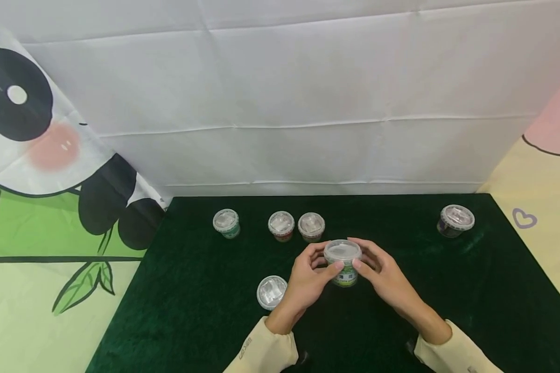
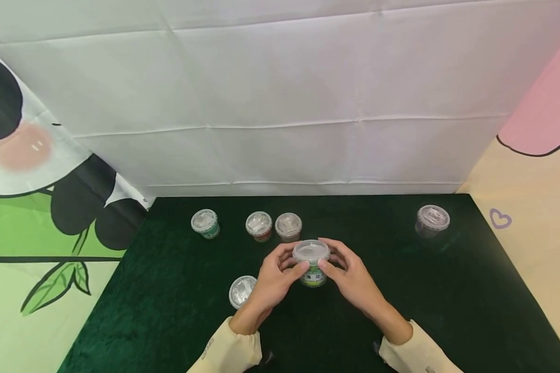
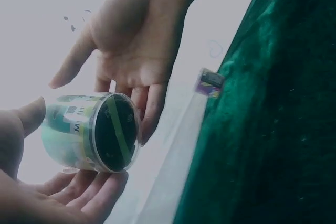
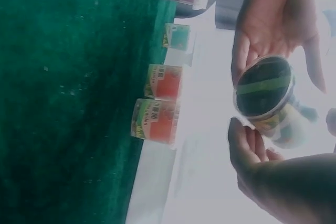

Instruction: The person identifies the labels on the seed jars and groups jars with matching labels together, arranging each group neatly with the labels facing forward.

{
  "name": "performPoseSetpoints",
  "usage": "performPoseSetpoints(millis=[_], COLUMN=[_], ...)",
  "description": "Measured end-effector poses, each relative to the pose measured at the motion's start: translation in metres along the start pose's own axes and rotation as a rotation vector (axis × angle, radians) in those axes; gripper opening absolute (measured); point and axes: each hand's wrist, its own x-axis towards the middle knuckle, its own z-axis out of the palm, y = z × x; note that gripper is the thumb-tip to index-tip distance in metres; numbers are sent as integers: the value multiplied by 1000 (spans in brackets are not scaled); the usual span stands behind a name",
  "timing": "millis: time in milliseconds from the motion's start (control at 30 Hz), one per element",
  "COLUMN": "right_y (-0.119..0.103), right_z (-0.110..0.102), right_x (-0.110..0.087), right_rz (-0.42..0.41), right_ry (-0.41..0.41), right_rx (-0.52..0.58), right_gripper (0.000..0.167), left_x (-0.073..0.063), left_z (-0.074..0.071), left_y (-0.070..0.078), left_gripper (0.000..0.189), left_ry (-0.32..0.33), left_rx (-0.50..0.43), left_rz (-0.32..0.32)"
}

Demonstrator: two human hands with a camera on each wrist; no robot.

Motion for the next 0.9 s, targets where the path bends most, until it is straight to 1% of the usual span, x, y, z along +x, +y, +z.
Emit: performPoseSetpoints(millis=[100,200,367,433,533,667,767,900], right_y=[-5,-11,-25,-30,-37,-46,-52,-61], right_z=[3,9,21,27,37,53,66,83], right_x=[3,9,23,30,43,61,76,98], right_rz=[-47,-98,-152,-168,-192,-213,-239,-277], right_ry=[-13,-43,-101,-122,-157,-213,-250,-290], right_rx=[-14,-13,12,21,32,18,-2,-20], right_gripper=[51,52,54,55,58,61,60,59], left_x=[-5,-10,-17,-18,-19,-19,-19,-17], left_z=[-7,-18,-40,-51,-70,-97,-117,-145], left_y=[9,20,34,37,38,37,36,32], left_gripper=[51,52,55,56,57,56,56,56], left_ry=[4,7,24,27,39,49,42,43], left_rx=[34,73,129,150,173,166,158,182], left_rz=[50,86,87,98,117,129,144,178])
